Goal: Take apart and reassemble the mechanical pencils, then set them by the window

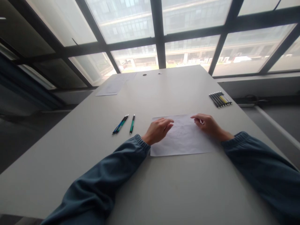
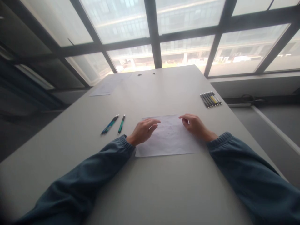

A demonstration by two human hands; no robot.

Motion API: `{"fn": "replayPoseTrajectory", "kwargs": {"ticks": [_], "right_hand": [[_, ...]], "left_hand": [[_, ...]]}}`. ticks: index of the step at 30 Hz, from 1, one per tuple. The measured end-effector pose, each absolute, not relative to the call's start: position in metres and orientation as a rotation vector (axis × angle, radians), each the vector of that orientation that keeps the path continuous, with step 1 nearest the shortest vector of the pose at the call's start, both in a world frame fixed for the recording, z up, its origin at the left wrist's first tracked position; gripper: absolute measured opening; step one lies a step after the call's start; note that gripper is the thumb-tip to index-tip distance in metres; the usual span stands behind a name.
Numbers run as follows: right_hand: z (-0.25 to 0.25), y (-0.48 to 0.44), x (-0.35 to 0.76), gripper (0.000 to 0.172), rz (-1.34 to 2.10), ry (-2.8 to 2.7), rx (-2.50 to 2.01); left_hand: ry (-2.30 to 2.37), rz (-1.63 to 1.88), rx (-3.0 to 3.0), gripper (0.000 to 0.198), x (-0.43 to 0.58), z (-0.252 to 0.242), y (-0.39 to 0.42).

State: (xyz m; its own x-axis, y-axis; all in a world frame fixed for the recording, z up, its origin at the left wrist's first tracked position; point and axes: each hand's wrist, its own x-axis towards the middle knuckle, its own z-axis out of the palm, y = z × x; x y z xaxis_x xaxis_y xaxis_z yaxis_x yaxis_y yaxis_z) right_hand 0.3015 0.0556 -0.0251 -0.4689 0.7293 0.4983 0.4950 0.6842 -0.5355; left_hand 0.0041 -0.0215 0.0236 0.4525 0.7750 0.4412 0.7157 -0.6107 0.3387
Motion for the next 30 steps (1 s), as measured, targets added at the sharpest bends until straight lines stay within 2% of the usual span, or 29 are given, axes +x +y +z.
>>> {"fn": "replayPoseTrajectory", "kwargs": {"ticks": [9, 12, 14, 18, 30], "right_hand": [[-0.025, 0.057, 0.302, 0.024, 0.348, -2.102, -0.973], [-0.027, 0.057, 0.303, 0.023, 0.355, -2.097, -0.979], [-0.027, 0.058, 0.303, 0.023, 0.361, -2.095, -0.981], [-0.026, 0.057, 0.302, 0.024, 0.369, -2.095, -0.982], [-0.025, 0.056, 0.302, 0.023, 0.379, -2.101, -0.988]], "left_hand": [[2.306, 0.58, 2.178, 0.022, -0.082, 0.072, 0.021], [2.498, 0.341, 1.967, 0.021, -0.129, 0.076, 0.033], [2.533, 0.116, 1.806, 0.023, -0.156, 0.076, 0.038], [2.5, -0.01, 1.704, 0.015, -0.191, 0.07, 0.043], [2.435, 0.051, 1.555, 0.019, -0.209, 0.056, 0.045]]}}
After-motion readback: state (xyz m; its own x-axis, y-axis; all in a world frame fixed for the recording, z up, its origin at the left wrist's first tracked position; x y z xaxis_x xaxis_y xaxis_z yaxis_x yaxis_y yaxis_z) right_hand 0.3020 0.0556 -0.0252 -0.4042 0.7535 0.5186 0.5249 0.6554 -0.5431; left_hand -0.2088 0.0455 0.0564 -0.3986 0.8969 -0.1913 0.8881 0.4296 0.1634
